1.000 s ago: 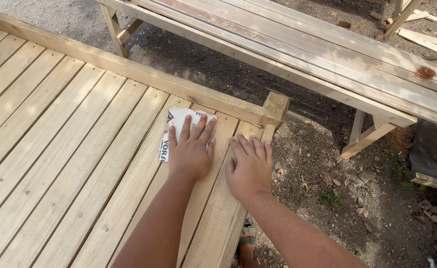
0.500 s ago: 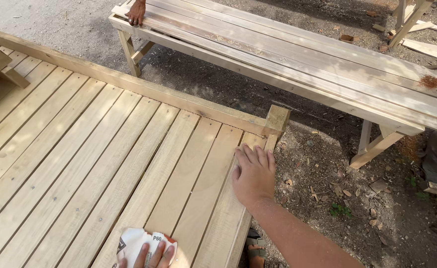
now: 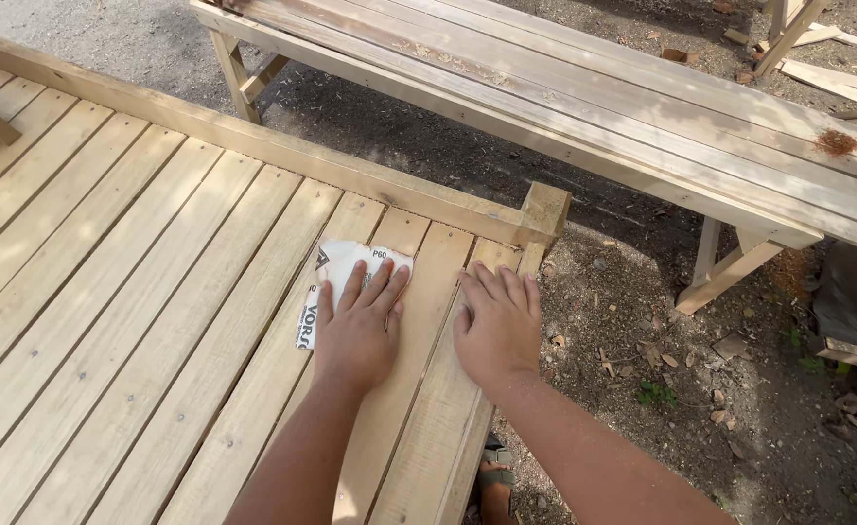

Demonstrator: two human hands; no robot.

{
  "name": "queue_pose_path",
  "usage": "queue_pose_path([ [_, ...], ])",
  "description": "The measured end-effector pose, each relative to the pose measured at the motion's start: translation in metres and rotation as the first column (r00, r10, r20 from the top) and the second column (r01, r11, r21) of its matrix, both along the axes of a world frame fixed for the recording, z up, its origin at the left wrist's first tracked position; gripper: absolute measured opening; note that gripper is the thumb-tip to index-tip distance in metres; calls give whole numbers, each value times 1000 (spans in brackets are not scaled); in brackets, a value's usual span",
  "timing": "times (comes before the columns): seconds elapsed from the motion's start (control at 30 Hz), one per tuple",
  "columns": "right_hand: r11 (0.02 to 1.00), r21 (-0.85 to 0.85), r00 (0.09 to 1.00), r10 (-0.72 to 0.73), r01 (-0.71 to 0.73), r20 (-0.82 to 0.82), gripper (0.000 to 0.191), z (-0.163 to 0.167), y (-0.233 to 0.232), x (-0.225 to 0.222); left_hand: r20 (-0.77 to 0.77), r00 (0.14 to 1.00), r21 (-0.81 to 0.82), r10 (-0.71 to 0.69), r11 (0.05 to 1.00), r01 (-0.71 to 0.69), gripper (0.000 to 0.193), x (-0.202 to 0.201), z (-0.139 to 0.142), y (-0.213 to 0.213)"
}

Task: The person sands the slatted top and edge rails of a wooden bench-like furniture piece using a folded sheet of P80 sandpaper, rubbing along the planks and edges while steadying the frame with the other hand, working across different sections of the surface.

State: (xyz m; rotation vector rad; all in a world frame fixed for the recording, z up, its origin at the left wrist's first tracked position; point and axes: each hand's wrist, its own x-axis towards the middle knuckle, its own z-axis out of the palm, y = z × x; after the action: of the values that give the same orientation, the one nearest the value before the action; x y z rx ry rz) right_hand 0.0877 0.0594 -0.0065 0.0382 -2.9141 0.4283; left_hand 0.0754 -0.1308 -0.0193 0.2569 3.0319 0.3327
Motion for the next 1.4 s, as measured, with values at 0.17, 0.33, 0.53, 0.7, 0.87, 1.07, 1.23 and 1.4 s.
queue_pose_path([
  [0.17, 1000, 7, 1000, 1, -1, -9, 48, -2, 0, -1, -367, 924, -75, -110, 993, 89, 53, 160, -13, -71],
  [0.33, 1000, 13, 1000, -4, 5, -10, 46, -3, -1, -4, -627, 713, -278, -314, 945, 171, 54, 188, -75, -104],
  [0.53, 994, -106, 999, -4, -1, -51, 46, -3, 1, -1, -437, 832, -158, -340, 940, 302, 55, 141, -27, -73],
  [0.7, 986, -167, 997, -1, -13, -80, 48, -4, 4, 0, 17, 982, 2, -190, 982, 190, 51, 2, -1, 2],
  [0.87, 978, -200, 983, 25, -62, -181, 55, -6, 5, 0, -65, 982, 46, -178, 982, 181, 55, -38, -6, 53],
  [1.07, 949, -314, 992, -7, -33, -126, 50, -10, 7, 1, -417, 829, -6, -373, 913, 407, 52, 128, 6, 6],
  [1.23, 954, -298, 993, 0, -35, -116, 55, -13, 7, 0, -644, 651, -241, -401, 915, 324, 51, 147, -59, -13],
  [1.4, 952, -304, 996, 16, -42, -88, 60, -14, 9, -1, -634, 655, -223, -412, 908, 355, 49, 153, -62, -12],
])
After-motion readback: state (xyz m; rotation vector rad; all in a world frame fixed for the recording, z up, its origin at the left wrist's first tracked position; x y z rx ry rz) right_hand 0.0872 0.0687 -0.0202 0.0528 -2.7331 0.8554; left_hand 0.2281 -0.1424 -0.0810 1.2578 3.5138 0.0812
